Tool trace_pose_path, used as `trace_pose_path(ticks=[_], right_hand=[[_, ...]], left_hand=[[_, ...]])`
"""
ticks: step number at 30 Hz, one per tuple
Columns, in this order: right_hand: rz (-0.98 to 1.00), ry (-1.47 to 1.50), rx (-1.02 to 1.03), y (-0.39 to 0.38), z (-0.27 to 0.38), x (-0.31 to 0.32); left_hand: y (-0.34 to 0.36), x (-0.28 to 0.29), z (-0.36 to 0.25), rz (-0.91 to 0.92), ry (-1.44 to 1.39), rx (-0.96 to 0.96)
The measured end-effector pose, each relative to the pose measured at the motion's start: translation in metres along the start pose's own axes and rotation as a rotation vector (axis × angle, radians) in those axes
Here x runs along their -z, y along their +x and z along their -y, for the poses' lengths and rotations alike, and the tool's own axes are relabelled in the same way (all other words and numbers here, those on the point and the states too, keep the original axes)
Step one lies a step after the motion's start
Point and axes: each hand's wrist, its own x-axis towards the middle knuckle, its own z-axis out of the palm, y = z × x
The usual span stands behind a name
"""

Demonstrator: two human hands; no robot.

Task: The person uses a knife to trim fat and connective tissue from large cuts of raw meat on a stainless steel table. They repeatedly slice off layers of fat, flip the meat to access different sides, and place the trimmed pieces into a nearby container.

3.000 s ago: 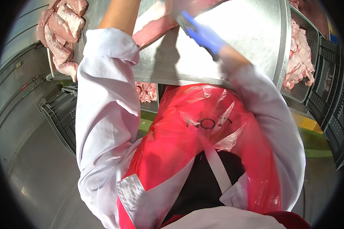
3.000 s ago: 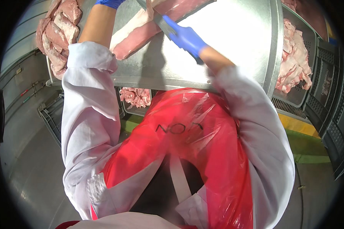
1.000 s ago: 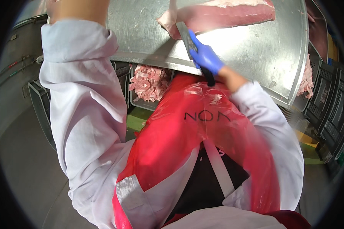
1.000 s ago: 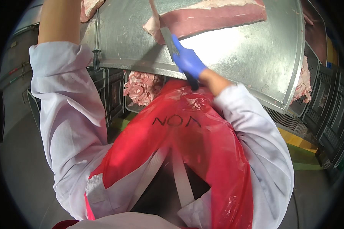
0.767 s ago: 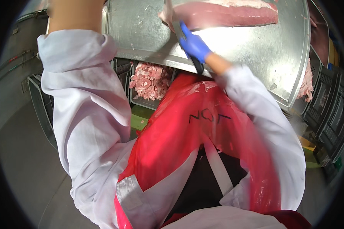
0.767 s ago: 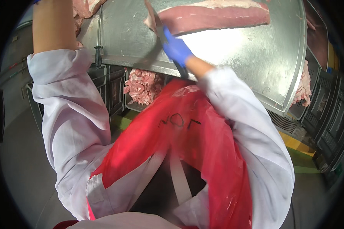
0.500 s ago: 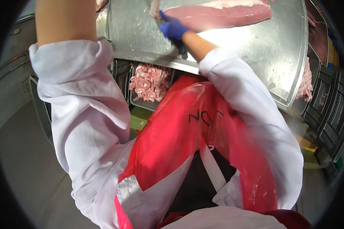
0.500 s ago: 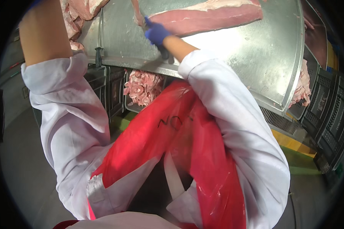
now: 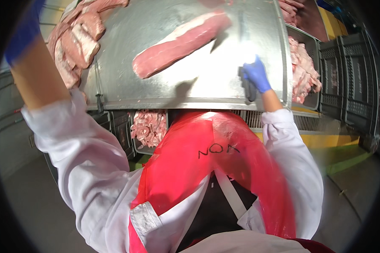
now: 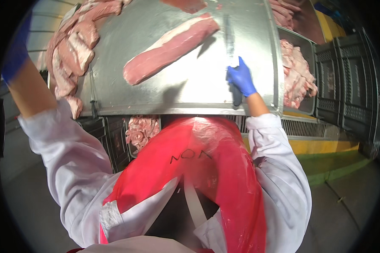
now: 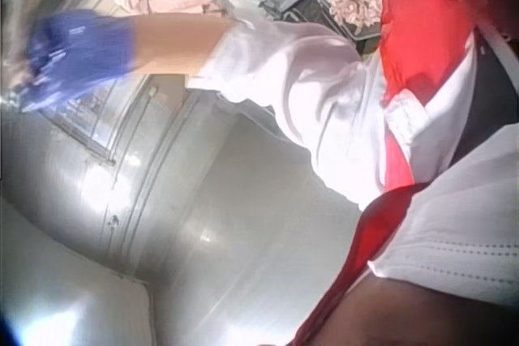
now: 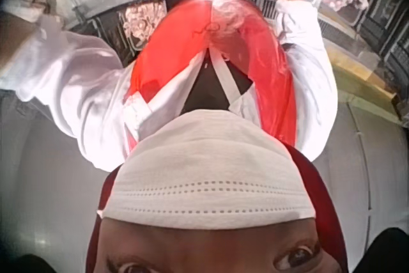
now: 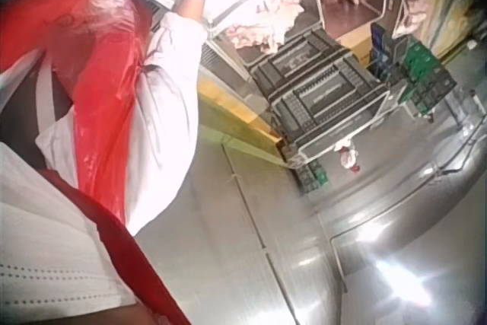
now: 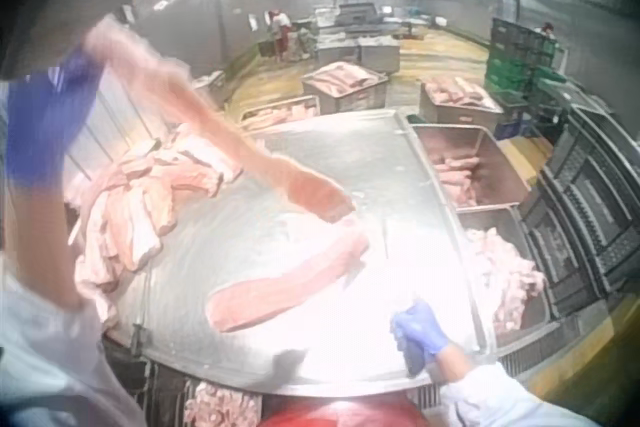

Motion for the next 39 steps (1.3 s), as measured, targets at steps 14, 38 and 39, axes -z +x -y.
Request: trace_pose_path(ticks=[14, 38, 39], right_hand=[[-0.079, -0.165, 0.083, -0.051, -0.044, 0.119], [0.238, -0.913, 0.210, -0.055, -0.052, 0.076], [0.204, -0.912, 0.197, -0.043, -0.053, 0.071]], left_hand=[[-0.312, -0.163, 0.359, 0.499, 1.014, 0.096], [-0.358, -0.230, 0.388, 0.335, -0.059, 1.268], [-0.328, -0.241, 0.367, 0.644, 0.448, 1.214]])
